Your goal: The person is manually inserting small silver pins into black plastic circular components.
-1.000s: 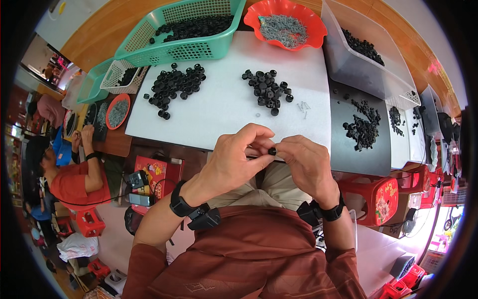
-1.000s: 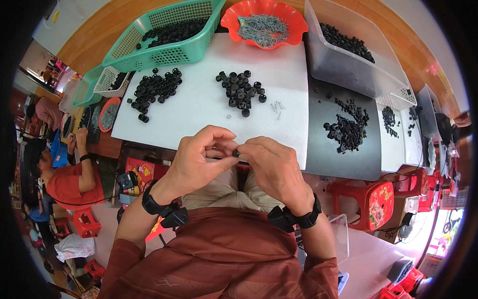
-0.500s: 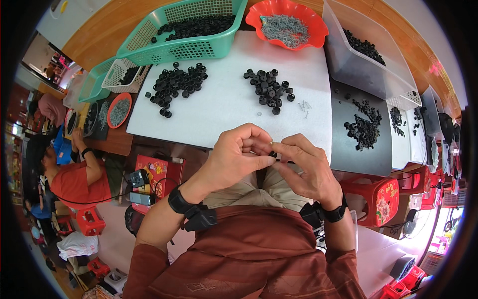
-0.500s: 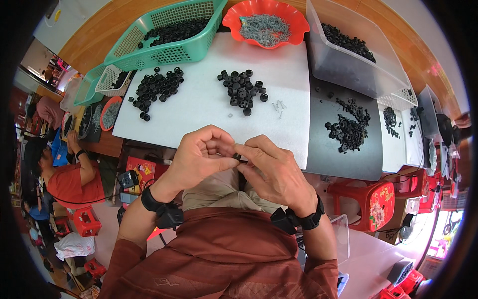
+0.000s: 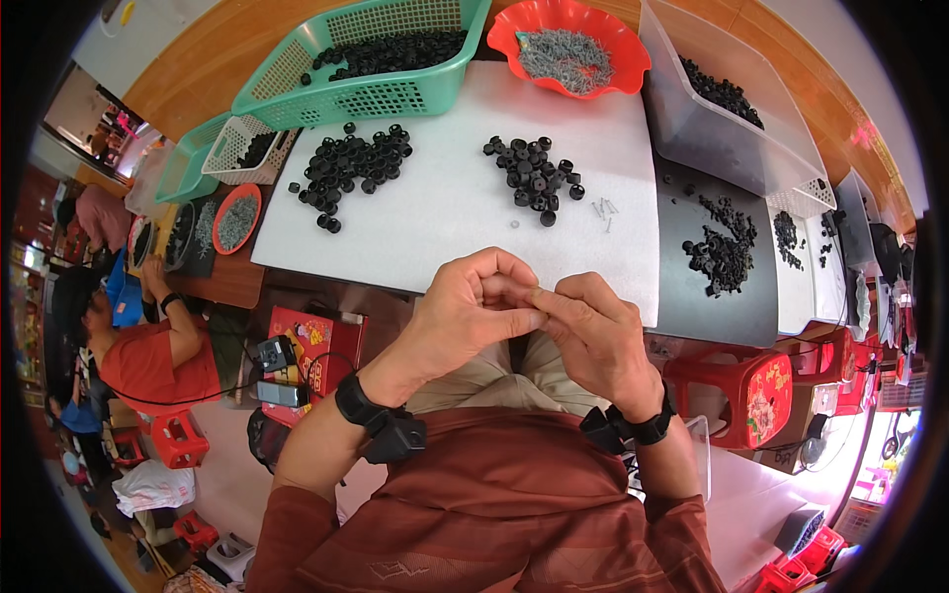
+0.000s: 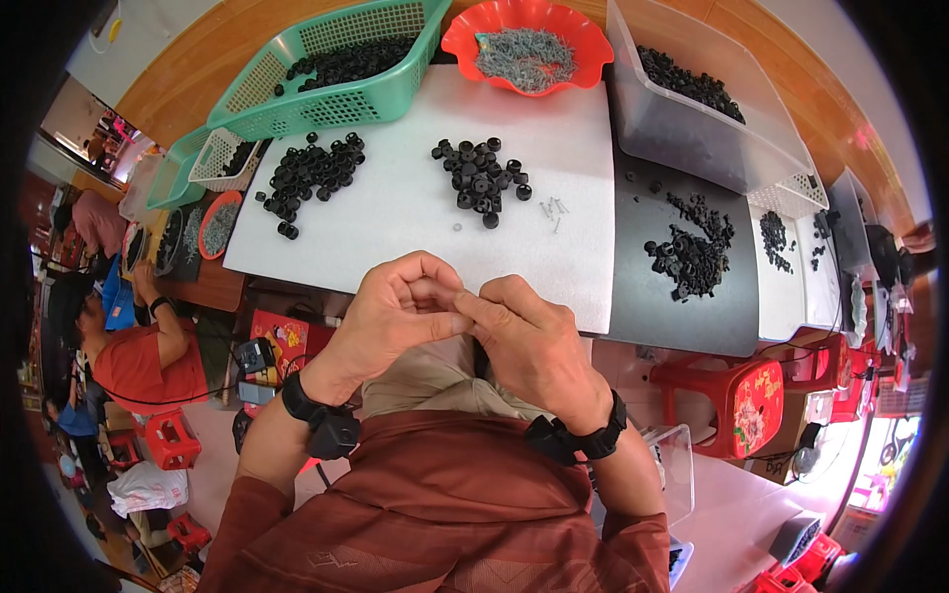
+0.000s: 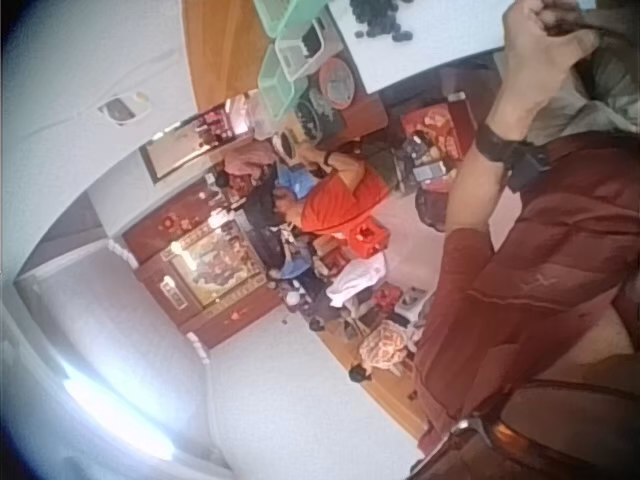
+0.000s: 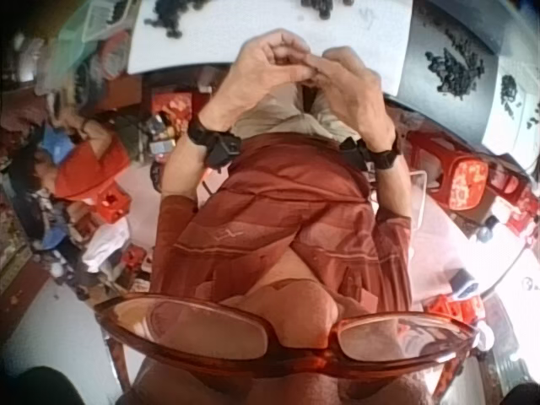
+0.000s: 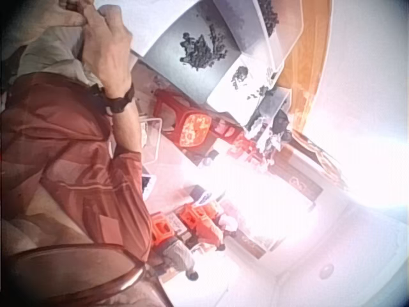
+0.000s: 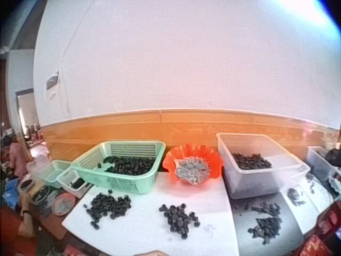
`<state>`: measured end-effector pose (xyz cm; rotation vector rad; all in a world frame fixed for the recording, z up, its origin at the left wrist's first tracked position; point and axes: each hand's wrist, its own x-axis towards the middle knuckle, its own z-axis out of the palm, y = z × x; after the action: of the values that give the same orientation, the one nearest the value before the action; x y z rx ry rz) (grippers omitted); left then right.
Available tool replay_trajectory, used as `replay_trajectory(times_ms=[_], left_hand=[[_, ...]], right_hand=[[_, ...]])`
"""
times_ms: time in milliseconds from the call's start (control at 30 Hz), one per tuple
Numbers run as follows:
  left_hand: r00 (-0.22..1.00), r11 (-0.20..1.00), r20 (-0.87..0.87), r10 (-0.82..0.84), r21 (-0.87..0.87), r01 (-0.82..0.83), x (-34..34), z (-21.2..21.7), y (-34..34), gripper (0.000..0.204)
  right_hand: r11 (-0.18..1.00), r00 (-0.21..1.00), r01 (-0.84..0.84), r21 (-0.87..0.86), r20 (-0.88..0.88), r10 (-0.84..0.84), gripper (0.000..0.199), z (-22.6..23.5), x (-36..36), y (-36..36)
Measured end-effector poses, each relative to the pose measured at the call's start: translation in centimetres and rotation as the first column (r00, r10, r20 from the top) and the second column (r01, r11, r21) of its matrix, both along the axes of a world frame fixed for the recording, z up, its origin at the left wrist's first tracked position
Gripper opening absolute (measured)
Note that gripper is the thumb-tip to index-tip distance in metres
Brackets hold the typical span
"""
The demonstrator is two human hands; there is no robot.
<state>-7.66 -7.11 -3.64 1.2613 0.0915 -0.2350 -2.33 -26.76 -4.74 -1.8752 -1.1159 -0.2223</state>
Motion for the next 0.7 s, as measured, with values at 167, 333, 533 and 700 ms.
replay_trajectory(times_ms=[167,333,533,700], left_hand=[[1.0,1.0,-0.008,0.028,-0.006,-0.029,-0.4,0.1,-0.3,0.031],[0.998,0.998,0.005,0.065,0.001,-0.065,-0.7,-0.3,-0.4,0.029],[0.998,0.979,-0.005,0.07,-0.19,-0.069,-0.9,-0.7,-0.5,0.028],[0.994,0.947,-0.079,0.072,-0.308,-0.093,-1.1,-0.5,-0.6,0.029]], right_hand=[[0.999,0.999,0.024,-0.021,-0.044,-0.025,0.039,0.0,-0.1,0.0],[0.999,0.998,0.03,-0.024,-0.063,-0.032,0.038,0.2,-0.1,0.2],[0.999,0.997,0.034,0.022,-0.075,-0.032,0.037,0.4,-0.3,0.8],[0.971,0.985,0.104,0.216,-0.159,-0.07,0.031,0.0,-0.5,1.0]])
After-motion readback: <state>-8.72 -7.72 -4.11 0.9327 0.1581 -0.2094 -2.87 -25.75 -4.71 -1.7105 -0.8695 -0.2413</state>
